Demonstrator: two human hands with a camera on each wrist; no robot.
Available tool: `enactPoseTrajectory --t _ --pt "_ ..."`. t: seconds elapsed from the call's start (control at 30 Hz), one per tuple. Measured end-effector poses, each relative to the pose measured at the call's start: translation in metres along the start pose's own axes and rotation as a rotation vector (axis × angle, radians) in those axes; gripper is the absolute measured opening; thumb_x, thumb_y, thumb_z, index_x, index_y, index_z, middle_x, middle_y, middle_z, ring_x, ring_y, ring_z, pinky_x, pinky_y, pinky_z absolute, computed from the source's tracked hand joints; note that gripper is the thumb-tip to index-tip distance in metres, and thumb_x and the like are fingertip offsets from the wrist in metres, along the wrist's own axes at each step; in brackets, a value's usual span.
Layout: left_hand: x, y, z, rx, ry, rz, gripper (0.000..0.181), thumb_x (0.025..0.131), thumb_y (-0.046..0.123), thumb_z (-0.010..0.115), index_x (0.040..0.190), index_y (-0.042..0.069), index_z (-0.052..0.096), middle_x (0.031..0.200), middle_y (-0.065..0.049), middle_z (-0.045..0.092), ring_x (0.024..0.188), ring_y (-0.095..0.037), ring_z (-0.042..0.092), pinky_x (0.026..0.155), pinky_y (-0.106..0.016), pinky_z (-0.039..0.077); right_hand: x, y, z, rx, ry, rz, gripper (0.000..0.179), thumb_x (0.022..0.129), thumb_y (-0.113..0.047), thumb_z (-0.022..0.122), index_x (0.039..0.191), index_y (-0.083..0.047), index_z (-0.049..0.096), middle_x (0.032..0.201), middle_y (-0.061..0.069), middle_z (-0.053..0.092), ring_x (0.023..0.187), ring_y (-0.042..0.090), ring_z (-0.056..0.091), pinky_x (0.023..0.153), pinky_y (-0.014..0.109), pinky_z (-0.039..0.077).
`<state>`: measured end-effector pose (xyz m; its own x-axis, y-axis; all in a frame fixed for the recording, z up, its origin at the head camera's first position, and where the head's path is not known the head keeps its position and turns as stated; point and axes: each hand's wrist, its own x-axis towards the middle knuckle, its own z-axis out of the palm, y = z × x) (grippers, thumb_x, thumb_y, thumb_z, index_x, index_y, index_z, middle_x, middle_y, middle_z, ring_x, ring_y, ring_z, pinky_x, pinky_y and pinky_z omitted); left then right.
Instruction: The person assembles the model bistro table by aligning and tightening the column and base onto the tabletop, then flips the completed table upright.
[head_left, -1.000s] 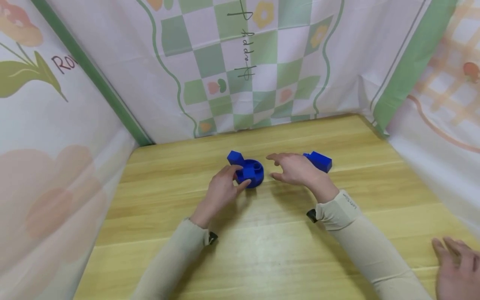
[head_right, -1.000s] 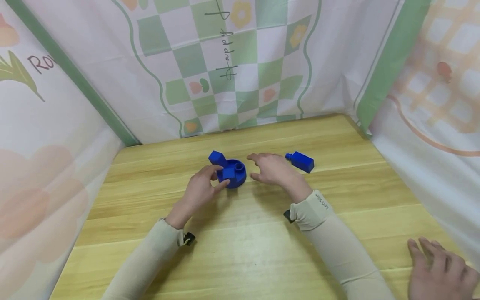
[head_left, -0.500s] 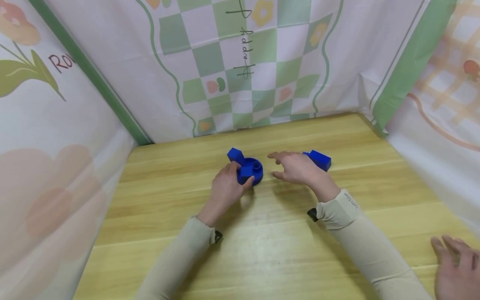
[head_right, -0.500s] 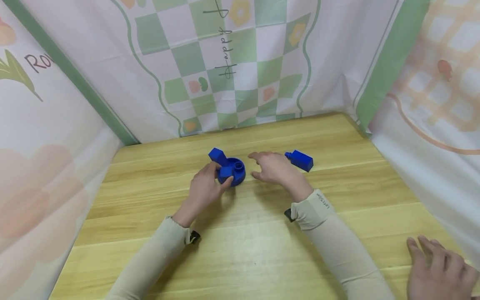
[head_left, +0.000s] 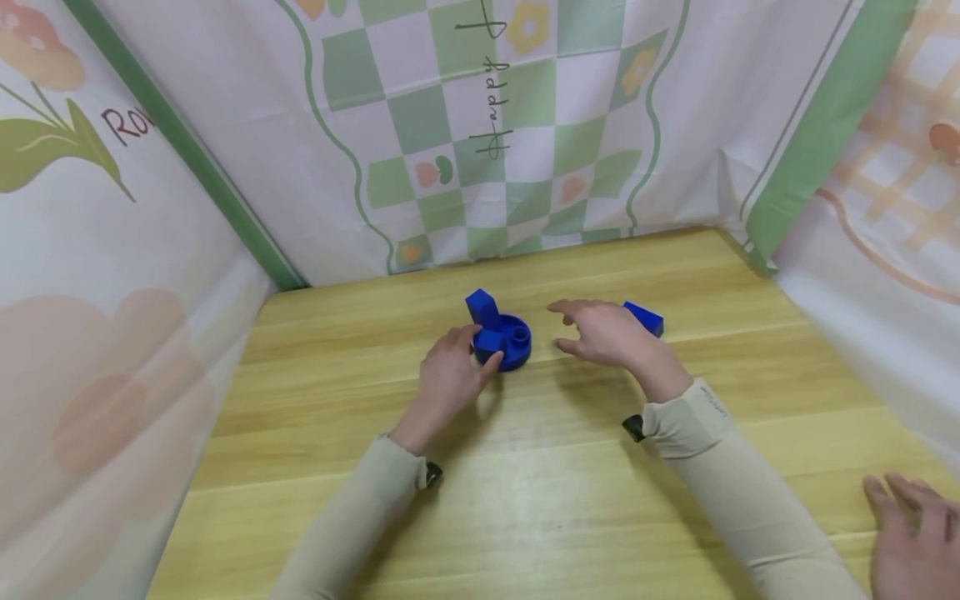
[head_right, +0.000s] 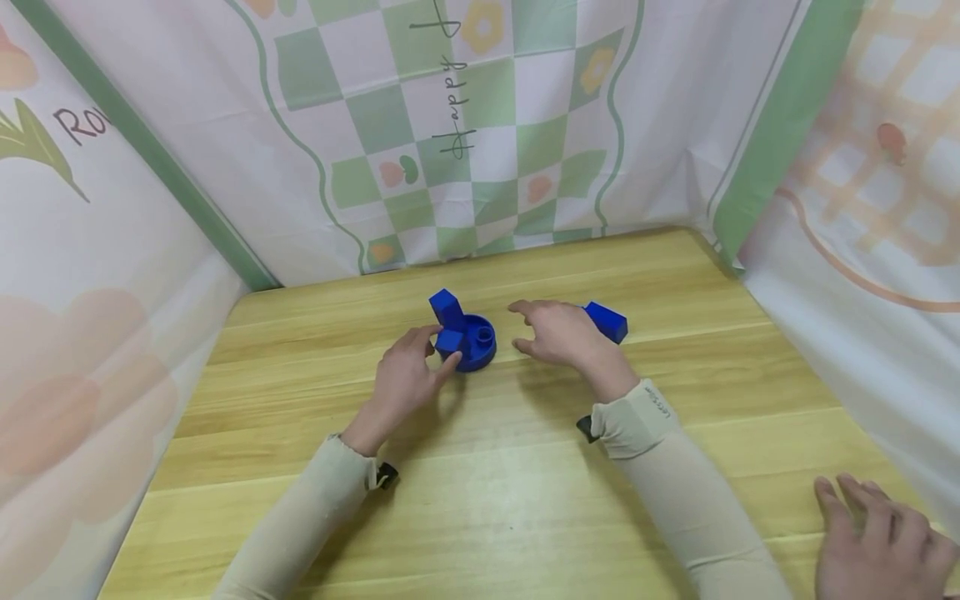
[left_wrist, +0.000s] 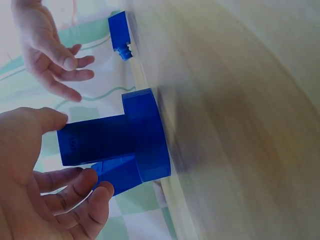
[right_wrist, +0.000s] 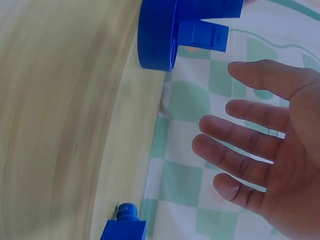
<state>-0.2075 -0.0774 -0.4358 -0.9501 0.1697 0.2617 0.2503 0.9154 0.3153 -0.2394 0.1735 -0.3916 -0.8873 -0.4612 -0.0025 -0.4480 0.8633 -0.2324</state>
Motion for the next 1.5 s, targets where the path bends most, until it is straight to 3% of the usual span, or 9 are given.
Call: enactPoseTrajectory --t 0.63,1.27,1.5 --pt "0.000 -0.007 -0.001 -0.035 0.055 0.039 0.049 0.089 0.049 0.057 0.125 0.016 0.057 0.096 -0.001 0.061 0.082 -0.015 0.059 0.063 -0.031 0.051 -0.006 0.016 -0.007 0.039 0.005 0.057 0.057 0.087 -0.037 0.063 0.136 -0.014 0.046 0.116 0.011 0.065 0.097 0.028 0.064 0.082 0.047 0.051" --pt "0.004 -0.015 -0.003 -0.094 0.046 -0.003 0.046 0.088 0.048 0.059 0.119 0.013 0.058 0.092 -0.005 0.064 0.074 -0.013 0.059 0.058 -0.028 0.047 -0.012 0.035 -0.010 0.036 0.023 0.088 0.059 0.087 -0.039 0.062 0.137 -0.012 0.046 0.115 0.013 0.065 0.099 0.030 0.063 0.083 0.049 0.050" --pt "0.005 -0.018 -0.002 -0.108 0.072 0.003 0.044 0.090 0.045 0.058 0.120 0.013 0.059 0.085 -0.002 0.061 0.070 -0.012 0.056 0.055 -0.026 0.045 -0.014 0.043 -0.012 0.038 0.019 0.104 0.059 0.088 -0.040 0.062 0.137 -0.012 0.045 0.111 0.010 0.066 0.096 0.026 0.063 0.081 0.048 0.050"
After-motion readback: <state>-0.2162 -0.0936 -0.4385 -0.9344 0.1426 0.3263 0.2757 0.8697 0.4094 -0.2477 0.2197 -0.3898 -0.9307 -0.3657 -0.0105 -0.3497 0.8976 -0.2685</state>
